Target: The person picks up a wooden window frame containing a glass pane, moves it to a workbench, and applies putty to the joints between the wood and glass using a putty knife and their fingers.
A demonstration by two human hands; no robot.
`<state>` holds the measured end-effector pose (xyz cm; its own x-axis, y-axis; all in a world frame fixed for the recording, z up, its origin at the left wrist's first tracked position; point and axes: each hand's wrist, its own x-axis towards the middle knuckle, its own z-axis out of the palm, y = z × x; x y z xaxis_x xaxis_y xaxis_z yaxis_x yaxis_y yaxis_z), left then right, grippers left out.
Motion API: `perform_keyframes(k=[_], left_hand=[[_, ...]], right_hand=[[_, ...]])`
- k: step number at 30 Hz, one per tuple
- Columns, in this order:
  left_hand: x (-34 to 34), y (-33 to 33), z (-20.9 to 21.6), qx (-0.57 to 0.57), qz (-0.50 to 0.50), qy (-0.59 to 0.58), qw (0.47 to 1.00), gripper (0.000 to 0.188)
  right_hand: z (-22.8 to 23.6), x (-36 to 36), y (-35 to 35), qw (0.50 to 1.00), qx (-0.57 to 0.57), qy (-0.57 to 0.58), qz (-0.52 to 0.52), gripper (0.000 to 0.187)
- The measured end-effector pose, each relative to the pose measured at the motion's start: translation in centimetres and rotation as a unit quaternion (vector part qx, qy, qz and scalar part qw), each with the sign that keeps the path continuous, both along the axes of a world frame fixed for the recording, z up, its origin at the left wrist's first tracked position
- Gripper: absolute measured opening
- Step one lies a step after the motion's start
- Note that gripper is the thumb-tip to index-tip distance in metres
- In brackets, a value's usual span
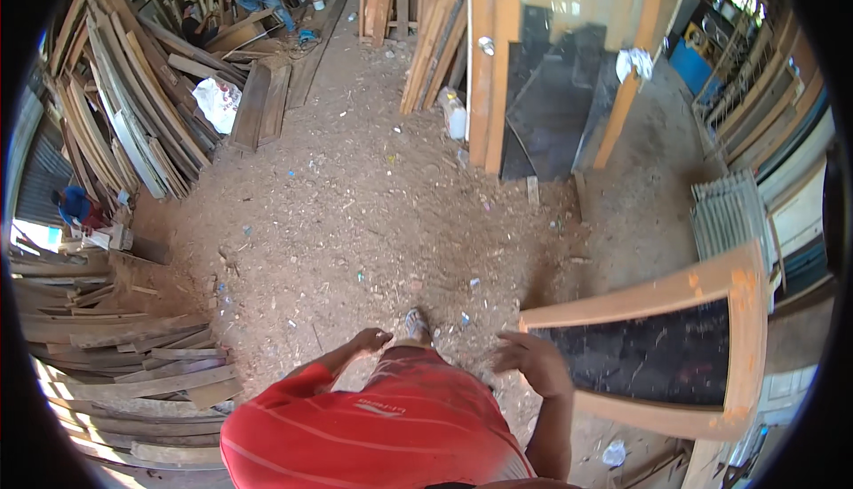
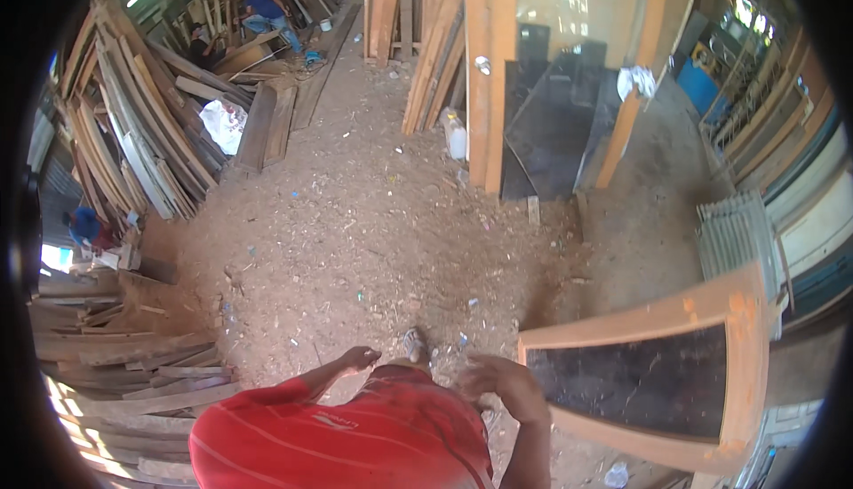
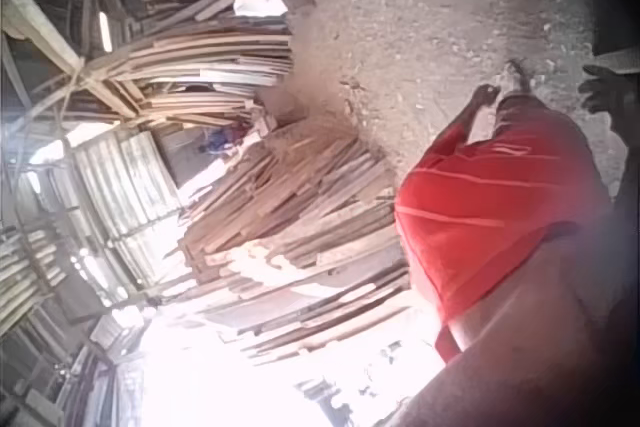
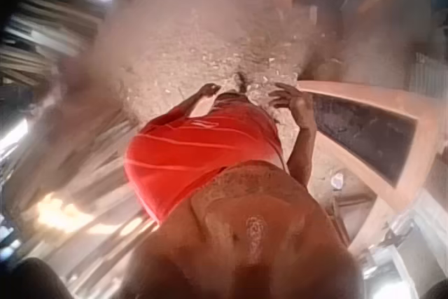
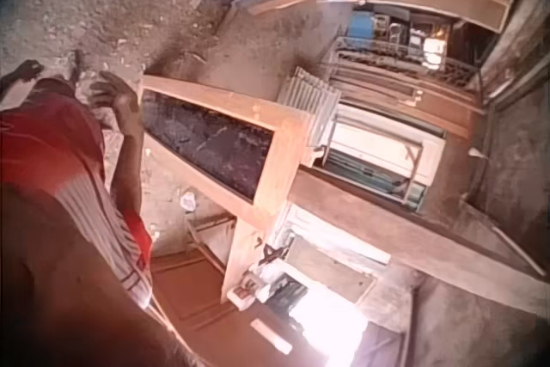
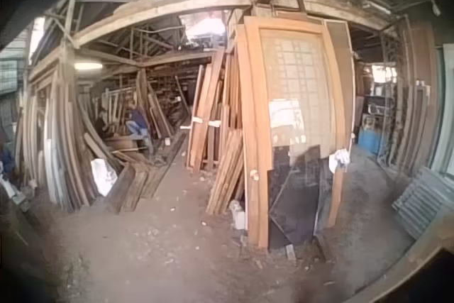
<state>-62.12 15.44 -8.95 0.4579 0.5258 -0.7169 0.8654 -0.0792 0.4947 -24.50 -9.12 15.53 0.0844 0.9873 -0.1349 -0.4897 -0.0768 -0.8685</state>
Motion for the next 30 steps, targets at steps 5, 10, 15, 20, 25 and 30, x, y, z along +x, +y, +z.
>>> perform_keyframes(k=[5,10,15,20,25,30], left_hand=[[-2.1,8.3,2.3,-0.016,0.082,-0.024,0.996,0.069],[-4.0,16.6,0.5,0.058,0.134,-0.023,0.989,0.068],[-2.7,24.0,2.4,0.107,0.188,-0.119,0.969,0.067],[-2.6,26.3,2.6,0.084,0.284,-0.133,0.946,0.057],[2.7,34.7,4.7,0.004,0.255,-0.148,0.955,0.051],[2.5,39.1,2.9,0.143,0.319,-0.159,0.923,0.050]], right_hand=[[-1.5,-1.2,13.3,0.918,-0.079,-0.380,-0.078,0.077],[2.8,-1.5,30.0,0.978,0.084,0.102,0.161,0.080],[-6.0,-2.8,43.4,0.766,-0.128,-0.596,0.203,0.082],[3.0,-1.0,47.5,0.945,0.076,0.111,0.299,0.085],[-2.2,-0.1,60.2,0.908,-0.028,-0.342,0.240,0.073],[1.5,4.0,64.8,0.931,0.005,-0.059,0.361,0.064]])
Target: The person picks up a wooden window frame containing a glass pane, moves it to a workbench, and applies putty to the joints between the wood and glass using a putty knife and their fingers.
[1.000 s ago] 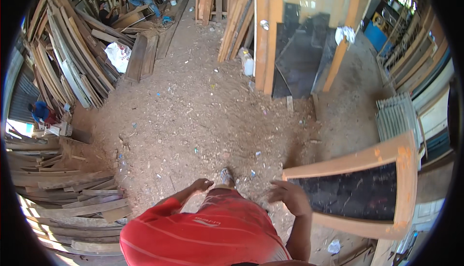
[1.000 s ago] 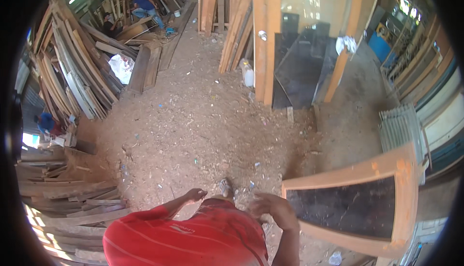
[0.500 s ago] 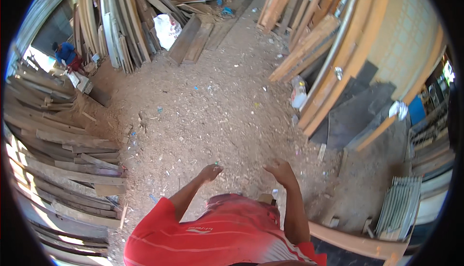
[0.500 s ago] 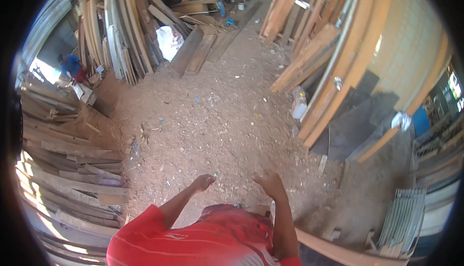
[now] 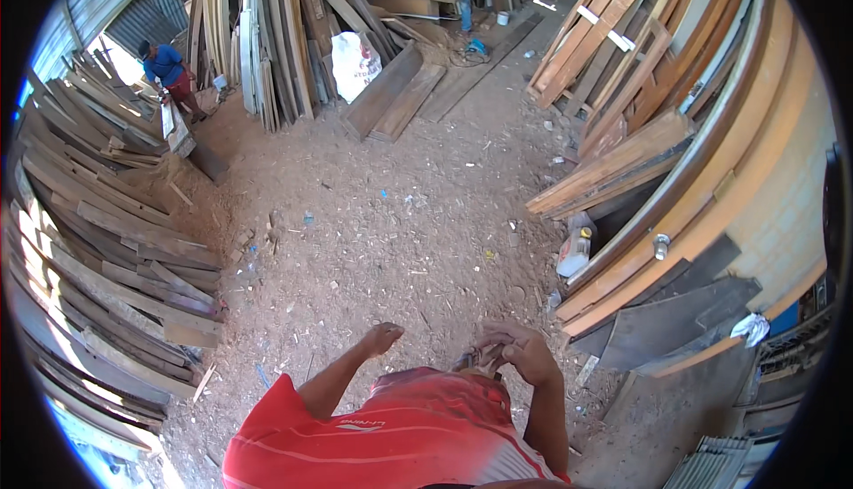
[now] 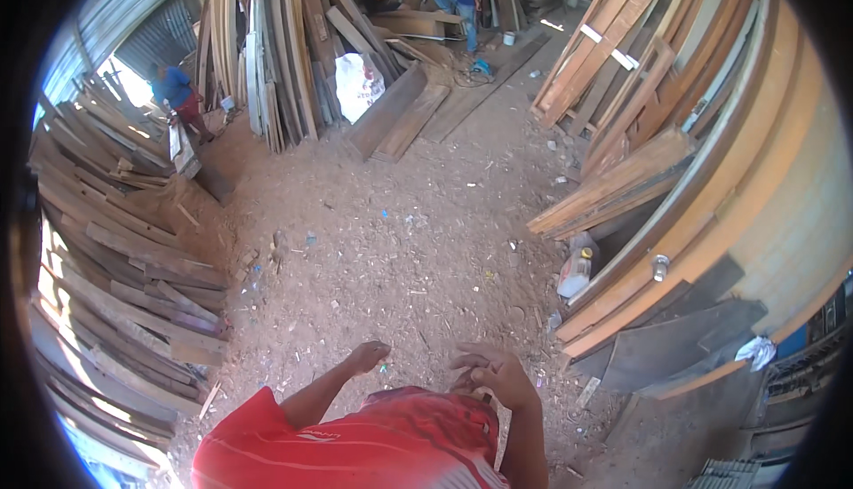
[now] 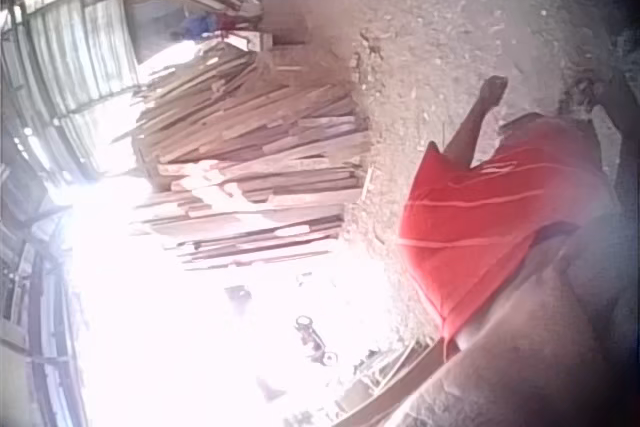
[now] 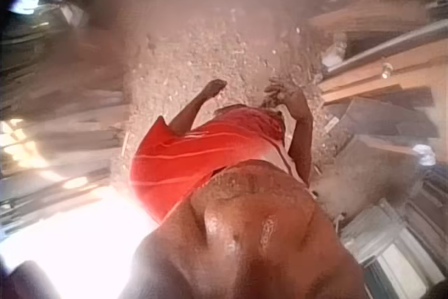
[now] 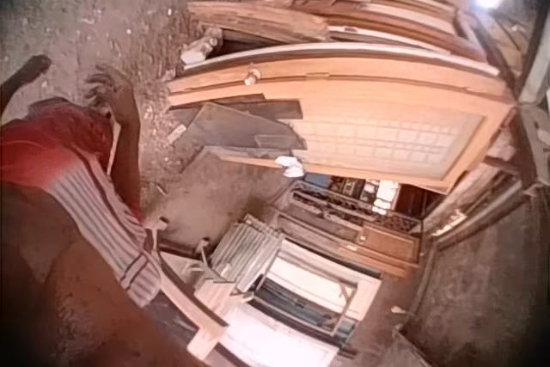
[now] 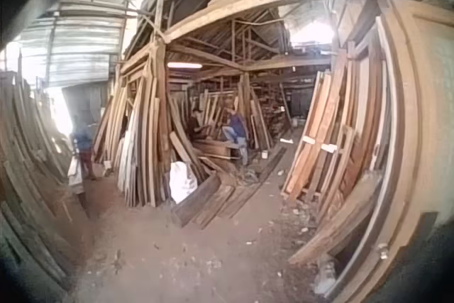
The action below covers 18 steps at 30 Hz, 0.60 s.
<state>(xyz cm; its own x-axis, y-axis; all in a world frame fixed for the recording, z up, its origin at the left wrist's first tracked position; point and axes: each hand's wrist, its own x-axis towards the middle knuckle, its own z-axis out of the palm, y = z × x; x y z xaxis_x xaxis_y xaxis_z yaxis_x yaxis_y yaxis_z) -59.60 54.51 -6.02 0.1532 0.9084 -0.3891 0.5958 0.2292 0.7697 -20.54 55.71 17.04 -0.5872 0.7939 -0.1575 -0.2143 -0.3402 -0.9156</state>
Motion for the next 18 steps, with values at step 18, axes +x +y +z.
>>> perform_keyframes(k=[18], left_hand=[[-3.9,9.8,-13.3,-0.259,-0.057,0.136,0.955,0.056]], right_hand=[[-3.0,-0.3,32.7,0.989,-0.082,0.060,0.105,0.073]])
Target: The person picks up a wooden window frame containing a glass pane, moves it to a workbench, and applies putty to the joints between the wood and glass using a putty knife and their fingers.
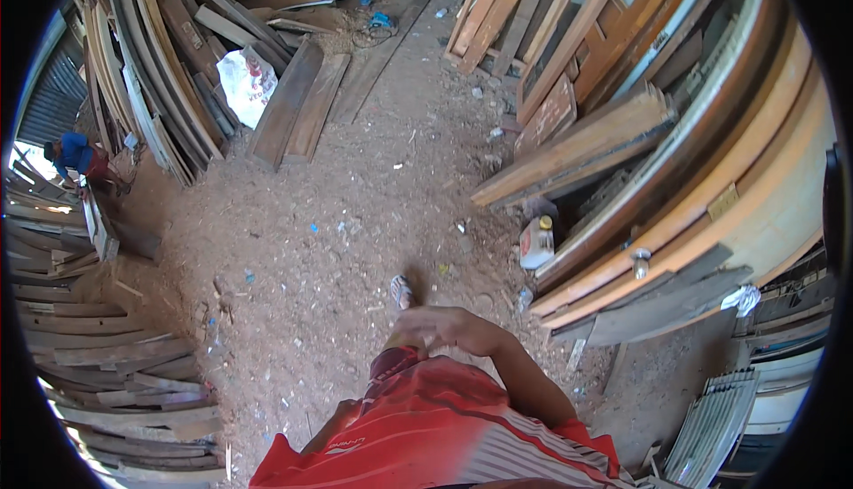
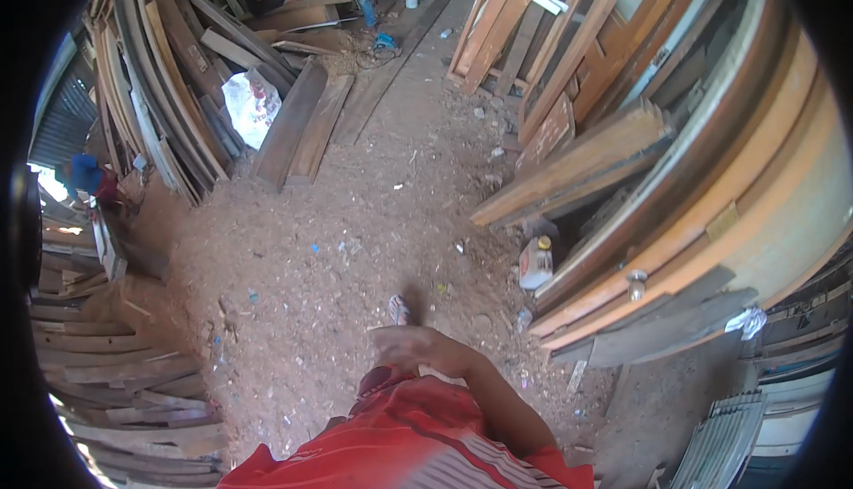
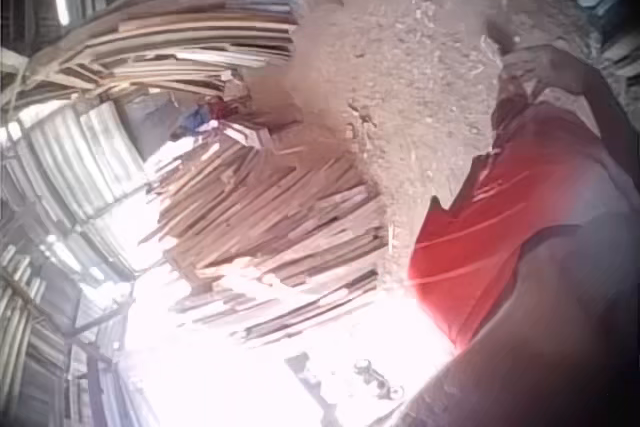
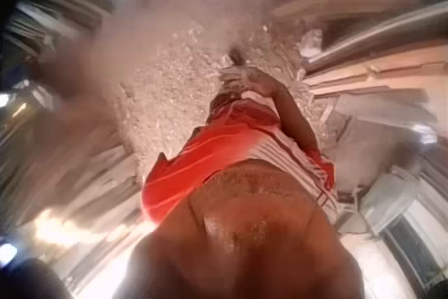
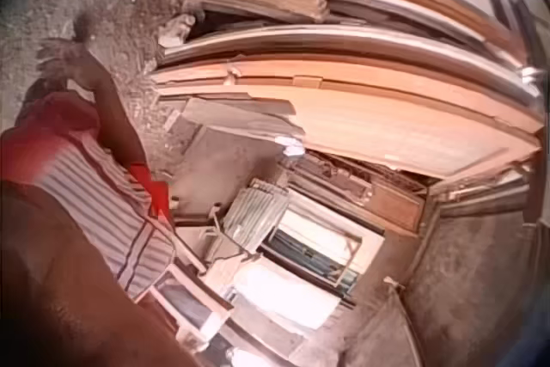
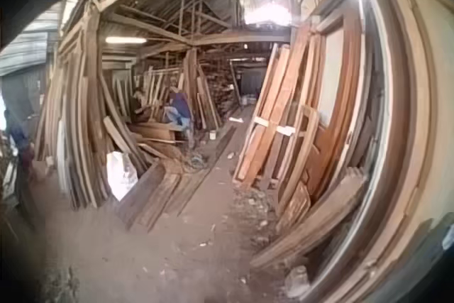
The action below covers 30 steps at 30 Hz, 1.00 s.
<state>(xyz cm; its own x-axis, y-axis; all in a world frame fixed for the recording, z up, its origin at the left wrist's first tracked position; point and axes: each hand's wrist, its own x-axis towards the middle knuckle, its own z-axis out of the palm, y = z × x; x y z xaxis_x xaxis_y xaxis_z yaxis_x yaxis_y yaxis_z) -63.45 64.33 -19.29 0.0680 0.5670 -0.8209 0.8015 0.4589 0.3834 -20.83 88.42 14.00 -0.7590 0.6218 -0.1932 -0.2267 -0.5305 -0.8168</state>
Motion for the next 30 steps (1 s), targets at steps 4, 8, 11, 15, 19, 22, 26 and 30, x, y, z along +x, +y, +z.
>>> perform_keyframes(k=[4,8,11,15,19,22,26,30], left_hand=[[-1.2,14.0,-3.8,-0.054,0.024,-0.001,0.998,0.059],[-0.1,34.9,-2.1,0.033,-0.045,0.063,0.996,0.089],[1.0,49.8,0.9,0.187,-0.167,0.022,0.968,0.067],[6.4,66.5,8.8,0.309,-0.012,-0.081,0.947,0.048],[11.0,77.4,11.3,0.291,0.064,-0.161,0.941,0.043],[10.4,81.9,9.4,0.282,-0.057,-0.161,0.944,0.058],[4.2,84.5,2.2,0.226,-0.102,0.012,0.969,0.088],[0.7,84.6,-1.8,0.119,-0.112,0.072,0.984,0.087]], right_hand=[[2.4,-1.4,11.9,0.948,0.021,0.285,0.138,0.083],[-1.8,-2.4,20.0,0.795,0.358,-0.463,-0.162,0.073],[-1.1,-3.0,24.8,0.888,0.219,-0.373,-0.154,0.069],[-3.1,-4.6,28.0,0.975,0.004,-0.150,-0.166,0.062],[-6.4,-3.0,30.8,0.849,0.168,-0.491,-0.093,0.053],[-7.7,-1.9,35.3,0.877,0.176,-0.434,-0.104,0.052],[-5.5,-0.2,44.9,0.886,0.148,-0.431,-0.087,0.057],[-10.7,3.9,54.3,0.842,0.151,-0.517,-0.014,0.063]])
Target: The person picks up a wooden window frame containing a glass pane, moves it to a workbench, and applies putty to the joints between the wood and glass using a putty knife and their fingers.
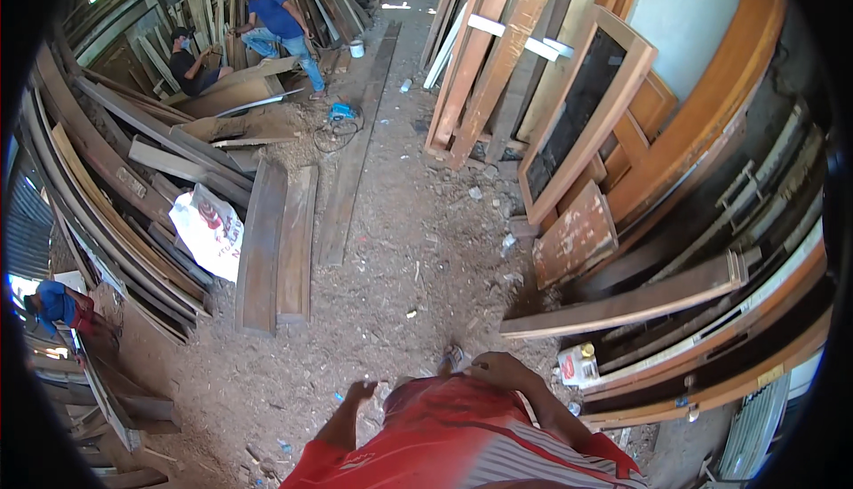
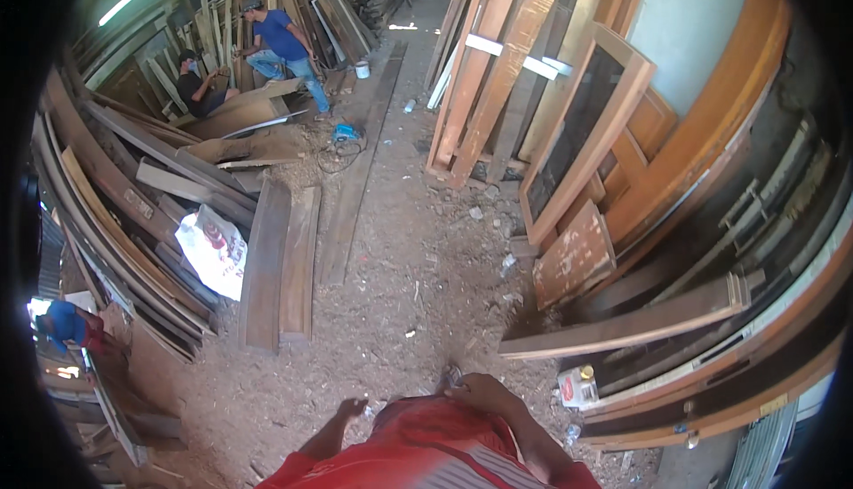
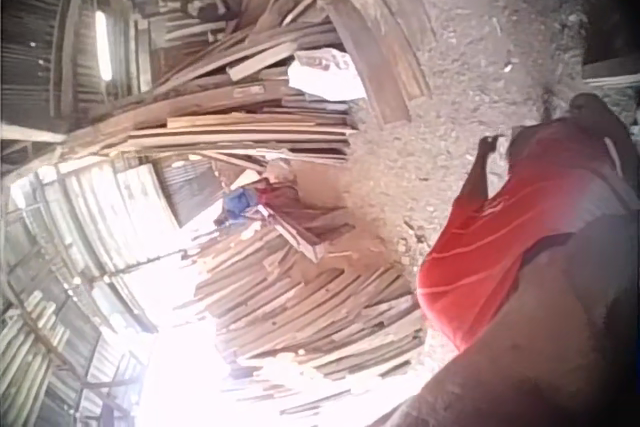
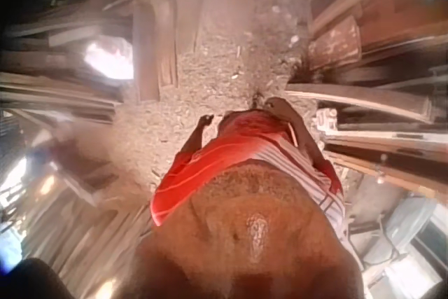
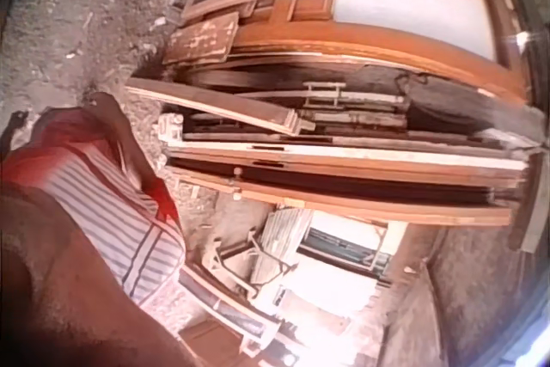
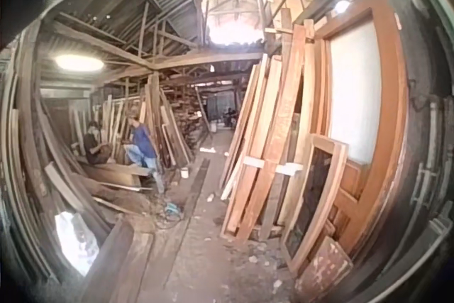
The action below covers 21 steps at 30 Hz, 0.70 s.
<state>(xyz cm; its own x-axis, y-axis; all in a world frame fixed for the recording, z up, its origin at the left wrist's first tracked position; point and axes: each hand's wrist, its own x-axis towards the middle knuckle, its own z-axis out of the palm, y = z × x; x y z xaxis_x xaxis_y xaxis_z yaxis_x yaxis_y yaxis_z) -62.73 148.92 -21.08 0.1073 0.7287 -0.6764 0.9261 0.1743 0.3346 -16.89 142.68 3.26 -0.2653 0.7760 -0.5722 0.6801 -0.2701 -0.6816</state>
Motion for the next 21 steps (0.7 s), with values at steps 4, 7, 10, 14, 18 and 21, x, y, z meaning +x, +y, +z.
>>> perform_keyframes(k=[4,7,10,14,18,21], left_hand=[[-1.8,-0.7,0.9,-0.105,0.063,0.003,0.992,0.066],[-1.9,2.1,1.4,-0.101,0.034,0.021,0.994,0.065],[-2.4,7.8,1.2,-0.122,0.155,-0.041,0.979,0.067],[-2.1,22.0,1.9,-0.029,0.023,0.039,0.999,0.079],[5.9,38.6,8.5,0.097,0.055,-0.077,0.991,0.067],[13.6,50.5,12.0,0.225,-0.035,-0.129,0.965,0.061]], right_hand=[[9.0,1.6,8.4,0.993,-0.018,0.113,0.038,0.075],[10.0,3.5,13.0,0.900,-0.243,0.359,-0.031,0.079],[6.1,4.2,17.0,0.922,-0.189,0.337,-0.021,0.081],[5.1,3.4,21.1,0.976,0.128,-0.166,0.067,0.075],[-2.0,4.5,24.2,0.937,0.215,-0.056,-0.269,0.073],[-4.2,5.4,27.8,0.877,0.098,0.158,-0.444,0.071]])
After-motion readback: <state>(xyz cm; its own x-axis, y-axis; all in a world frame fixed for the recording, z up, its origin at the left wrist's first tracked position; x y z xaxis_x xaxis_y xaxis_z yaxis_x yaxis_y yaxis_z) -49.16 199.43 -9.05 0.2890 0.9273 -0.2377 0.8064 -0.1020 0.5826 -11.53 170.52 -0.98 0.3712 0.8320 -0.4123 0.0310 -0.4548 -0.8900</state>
